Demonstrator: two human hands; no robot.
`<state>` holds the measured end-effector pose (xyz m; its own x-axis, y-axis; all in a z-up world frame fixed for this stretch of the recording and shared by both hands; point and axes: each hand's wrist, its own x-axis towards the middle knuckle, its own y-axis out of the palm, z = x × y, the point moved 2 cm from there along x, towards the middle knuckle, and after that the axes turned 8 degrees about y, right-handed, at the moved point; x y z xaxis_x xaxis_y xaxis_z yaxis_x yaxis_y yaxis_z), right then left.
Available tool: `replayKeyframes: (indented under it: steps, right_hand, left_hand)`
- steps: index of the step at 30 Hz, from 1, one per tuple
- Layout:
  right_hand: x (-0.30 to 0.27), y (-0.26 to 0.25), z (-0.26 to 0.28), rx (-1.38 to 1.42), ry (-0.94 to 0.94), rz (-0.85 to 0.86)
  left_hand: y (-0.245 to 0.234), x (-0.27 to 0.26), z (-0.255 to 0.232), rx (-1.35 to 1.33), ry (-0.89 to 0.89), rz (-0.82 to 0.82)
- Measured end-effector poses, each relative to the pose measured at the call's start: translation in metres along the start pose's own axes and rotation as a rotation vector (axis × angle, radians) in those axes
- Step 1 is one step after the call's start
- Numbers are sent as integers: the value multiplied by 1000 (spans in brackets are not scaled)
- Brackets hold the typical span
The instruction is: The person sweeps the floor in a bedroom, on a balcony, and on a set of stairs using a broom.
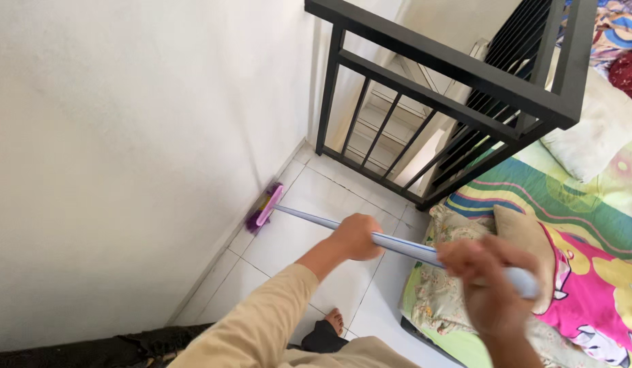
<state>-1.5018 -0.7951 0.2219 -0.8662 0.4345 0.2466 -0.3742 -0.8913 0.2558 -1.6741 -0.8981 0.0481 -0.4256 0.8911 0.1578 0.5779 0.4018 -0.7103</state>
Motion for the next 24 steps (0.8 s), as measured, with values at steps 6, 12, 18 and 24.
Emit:
replayKeyframes:
  steps: [6, 12, 18, 24]
  right_hand:
    - [32, -14, 46, -181, 121, -61]
    - [62, -43, 99, -158, 108, -191]
    - [83, -40, 32, 31, -105, -323]
    - [109, 14, -64, 3, -15, -685]
  left_hand:
    - [29, 50, -26, -137, 68, 3]
    - [-2, 96, -106, -342, 187, -40]
    - [-28, 141, -11, -99, 333, 204]
    - [-24, 164, 96, -80, 291, 491]
